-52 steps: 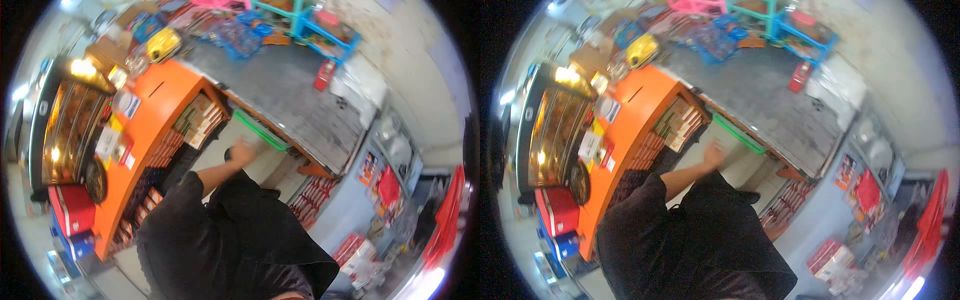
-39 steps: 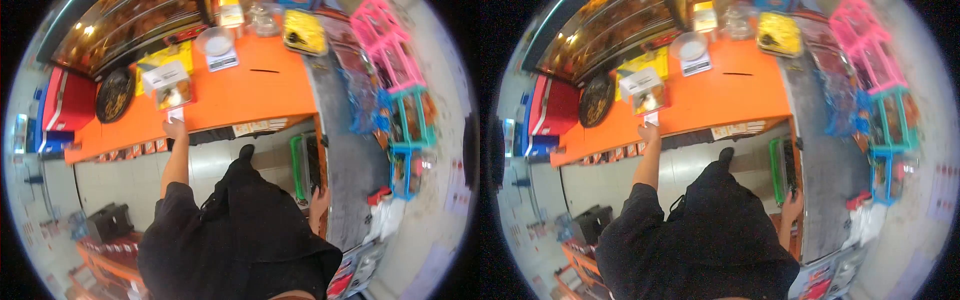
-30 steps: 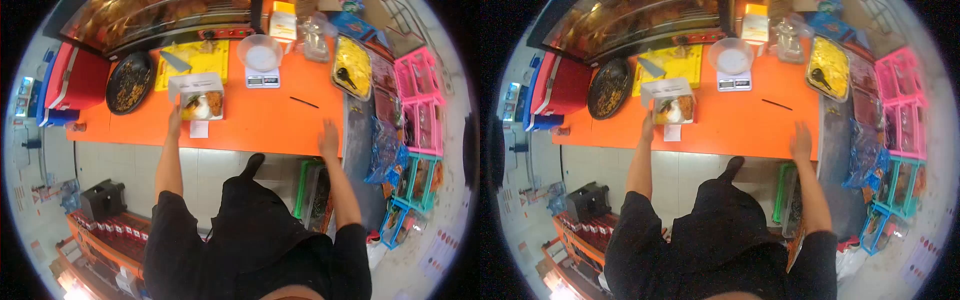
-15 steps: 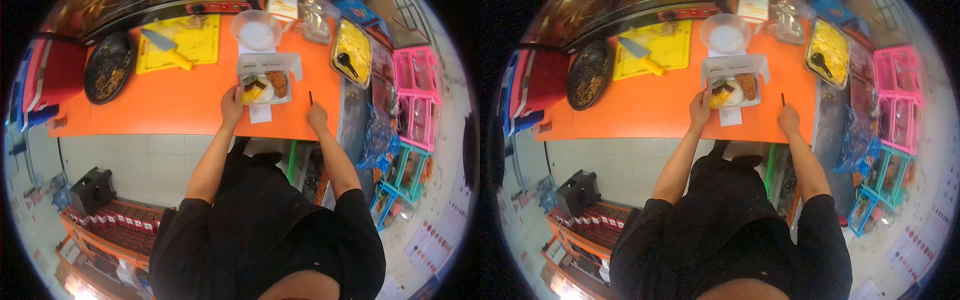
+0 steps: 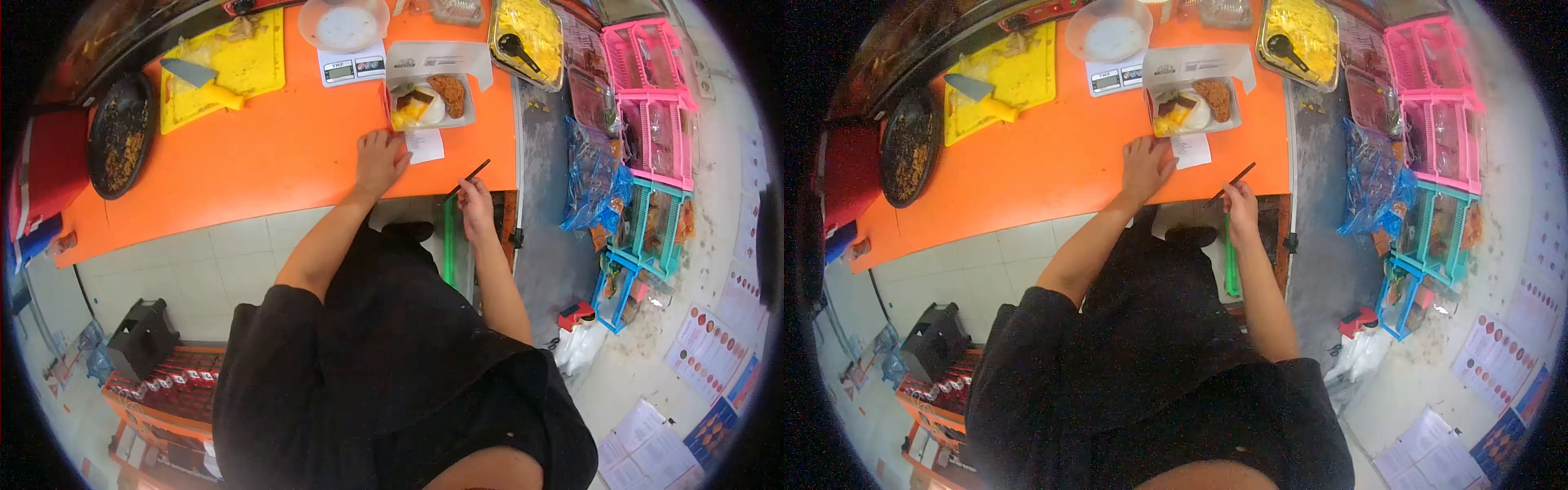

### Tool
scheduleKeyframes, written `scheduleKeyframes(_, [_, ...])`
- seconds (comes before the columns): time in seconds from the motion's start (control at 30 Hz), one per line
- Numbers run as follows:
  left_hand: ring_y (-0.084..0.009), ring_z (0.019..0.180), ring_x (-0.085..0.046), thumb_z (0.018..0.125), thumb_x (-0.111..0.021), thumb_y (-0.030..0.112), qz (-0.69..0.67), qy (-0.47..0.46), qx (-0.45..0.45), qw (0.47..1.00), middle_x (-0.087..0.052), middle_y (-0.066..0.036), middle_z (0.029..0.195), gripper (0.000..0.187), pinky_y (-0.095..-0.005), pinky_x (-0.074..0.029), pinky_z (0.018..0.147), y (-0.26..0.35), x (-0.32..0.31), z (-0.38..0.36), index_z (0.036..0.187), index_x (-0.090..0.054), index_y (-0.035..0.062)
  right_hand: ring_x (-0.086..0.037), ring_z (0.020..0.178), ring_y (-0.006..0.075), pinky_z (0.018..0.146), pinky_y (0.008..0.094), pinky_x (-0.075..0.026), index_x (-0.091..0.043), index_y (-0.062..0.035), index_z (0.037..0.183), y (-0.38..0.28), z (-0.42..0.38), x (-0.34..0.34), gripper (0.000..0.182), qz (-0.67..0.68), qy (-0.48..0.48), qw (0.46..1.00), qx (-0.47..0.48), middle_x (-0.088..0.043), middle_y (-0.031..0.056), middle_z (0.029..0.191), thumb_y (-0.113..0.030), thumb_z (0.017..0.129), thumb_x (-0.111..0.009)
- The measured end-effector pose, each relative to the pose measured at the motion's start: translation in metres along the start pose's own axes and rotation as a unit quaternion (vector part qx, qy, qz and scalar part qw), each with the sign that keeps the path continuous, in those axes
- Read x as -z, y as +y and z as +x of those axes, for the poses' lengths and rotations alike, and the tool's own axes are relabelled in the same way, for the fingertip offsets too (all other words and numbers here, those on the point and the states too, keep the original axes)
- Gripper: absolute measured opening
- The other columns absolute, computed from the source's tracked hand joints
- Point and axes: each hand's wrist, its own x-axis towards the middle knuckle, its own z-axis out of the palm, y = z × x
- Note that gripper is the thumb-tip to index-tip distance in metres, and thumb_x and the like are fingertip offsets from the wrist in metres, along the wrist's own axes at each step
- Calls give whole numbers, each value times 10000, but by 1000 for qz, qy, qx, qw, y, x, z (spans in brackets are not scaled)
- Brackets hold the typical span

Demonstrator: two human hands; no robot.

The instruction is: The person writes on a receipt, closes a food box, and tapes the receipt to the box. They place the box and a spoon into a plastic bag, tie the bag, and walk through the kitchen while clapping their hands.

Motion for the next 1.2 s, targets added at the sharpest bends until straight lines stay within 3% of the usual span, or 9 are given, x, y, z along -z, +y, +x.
scheduleKeyframes(0.1, [-286,1094,-444,747,-684,323,21,7,4,1000,-506,-121,1087,457,-438,-325,916,-2,1,5,1150,-613,119,-517,653,90,594,245,-405,-527,-82,924,-5,-9,-11,83,76,15,997,24,-531,-2,709,-123,891,-592])
scheduleKeyframes(0.23, [-316,1204,-375,753,-663,390,52,2,29,998,-463,-155,1236,528,-483,-276,972,3,2,9,1220,-603,152,-538,657,92,587,243,-418,-526,-85,925,7,-6,-5,66,62,2,997,43,-578,16,740,-122,906,-578])
scheduleKeyframes(0.43, [-310,1248,-338,762,-648,435,61,13,36,997,-428,-166,1295,552,-477,-257,1001,3,-7,9,1228,-599,143,-627,814,127,672,242,-463,-600,-46,1019,-5,-12,-15,129,-1,17,999,39,-667,66,886,-117,929,-541])
scheduleKeyframes(0.53, [-309,1245,-345,769,-647,447,80,11,38,996,-435,-165,1286,544,-482,-256,1002,3,-10,9,1220,-596,147,-642,900,172,766,269,-479,-617,-9,1067,-7,-7,-29,192,-85,12,989,118,-670,71,927,-125,935,-540])
scheduleKeyframes(0.6, [-309,1244,-347,765,-649,448,80,10,37,996,-436,-166,1286,552,-483,-257,1000,5,-8,10,1221,-589,143,-627,988,213,863,298,-465,-612,2,1089,-1,6,-38,220,-180,-25,951,251,-661,97,1018,-140,936,-544])
scheduleKeyframes(0.63, [-309,1243,-350,761,-651,449,81,11,34,996,-437,-167,1286,560,-484,-258,999,5,-8,10,1222,-582,138,-627,988,213,863,298,-465,-612,2,1089,2,11,-41,220,-180,-24,951,248,-661,97,1018,-140,936,-544])
scheduleKeyframes(0.73, [-312,1247,-346,757,-650,454,89,1,44,995,-431,-171,1293,595,-490,-257,999,7,-9,12,1244,-556,126,-550,1152,319,957,367,-431,-613,-27,1131,0,26,-58,246,-297,-61,891,338,-593,188,1190,-133,923,-538])
scheduleKeyframes(0.93, [-320,1253,-342,758,-637,459,103,-15,50,993,-420,-180,1304,632,-503,-251,1005,8,-9,14,1281,-521,123,-526,1190,346,1020,415,-379,-606,-32,1168,21,43,-72,285,-289,-49,889,352,-592,184,1211,-163,926,-531])
scheduleKeyframes(1.2, [-328,1245,-347,749,-635,480,107,-23,53,993,-415,-185,1297,634,-508,-259,1000,7,-10,15,1270,-528,135,-558,1137,358,1002,418,-395,-609,-10,1143,18,41,-70,269,-338,-42,858,386,-613,221,1142,-115,904,-547])
